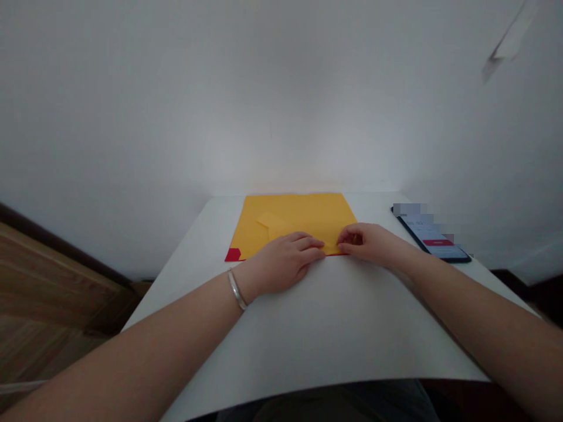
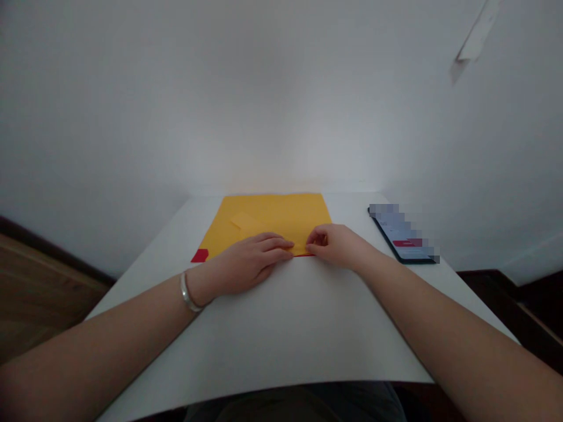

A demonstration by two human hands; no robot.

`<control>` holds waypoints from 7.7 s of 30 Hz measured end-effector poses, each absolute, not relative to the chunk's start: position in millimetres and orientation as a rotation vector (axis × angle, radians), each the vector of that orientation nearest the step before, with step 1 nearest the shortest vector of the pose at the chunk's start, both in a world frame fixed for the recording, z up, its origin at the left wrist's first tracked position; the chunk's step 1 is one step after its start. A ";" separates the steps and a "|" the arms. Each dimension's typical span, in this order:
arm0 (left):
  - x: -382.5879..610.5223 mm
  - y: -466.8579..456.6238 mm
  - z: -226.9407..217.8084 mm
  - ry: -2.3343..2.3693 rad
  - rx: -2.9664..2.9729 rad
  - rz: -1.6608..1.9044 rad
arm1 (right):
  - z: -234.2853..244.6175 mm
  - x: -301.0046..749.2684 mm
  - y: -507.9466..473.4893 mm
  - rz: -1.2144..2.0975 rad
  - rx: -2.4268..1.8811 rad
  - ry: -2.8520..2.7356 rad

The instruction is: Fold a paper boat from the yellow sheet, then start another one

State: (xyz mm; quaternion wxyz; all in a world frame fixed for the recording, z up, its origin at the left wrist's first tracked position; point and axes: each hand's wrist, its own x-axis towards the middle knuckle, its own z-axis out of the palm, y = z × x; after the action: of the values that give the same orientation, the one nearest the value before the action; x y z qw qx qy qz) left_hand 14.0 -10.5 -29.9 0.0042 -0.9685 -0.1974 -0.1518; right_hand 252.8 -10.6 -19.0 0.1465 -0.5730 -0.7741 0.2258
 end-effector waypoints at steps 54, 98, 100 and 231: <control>12.4 -13.0 -25.3 -0.923 -2.257 -0.804 | -26.3 256.2 -5.2 0.300 -1.165 -2.116; 11.6 -8.7 -31.8 -0.960 -2.962 -0.648 | -18.8 237.6 -21.8 -0.046 -1.279 -2.528; 12.0 -8.1 -32.2 -0.920 -2.987 -0.628 | -18.6 235.1 -22.3 -0.027 -1.207 -2.552; 15.9 -7.3 -38.6 -1.207 -2.784 -0.522 | -17.6 234.6 -31.1 -0.167 -0.946 -2.700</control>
State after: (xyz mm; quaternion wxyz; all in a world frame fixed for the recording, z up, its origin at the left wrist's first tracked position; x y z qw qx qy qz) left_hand 15.9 -7.3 -38.6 0.0311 -0.9038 -0.3919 -0.1693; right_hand 234.6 -31.1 -17.6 0.1377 -0.3271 -0.9331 -0.0576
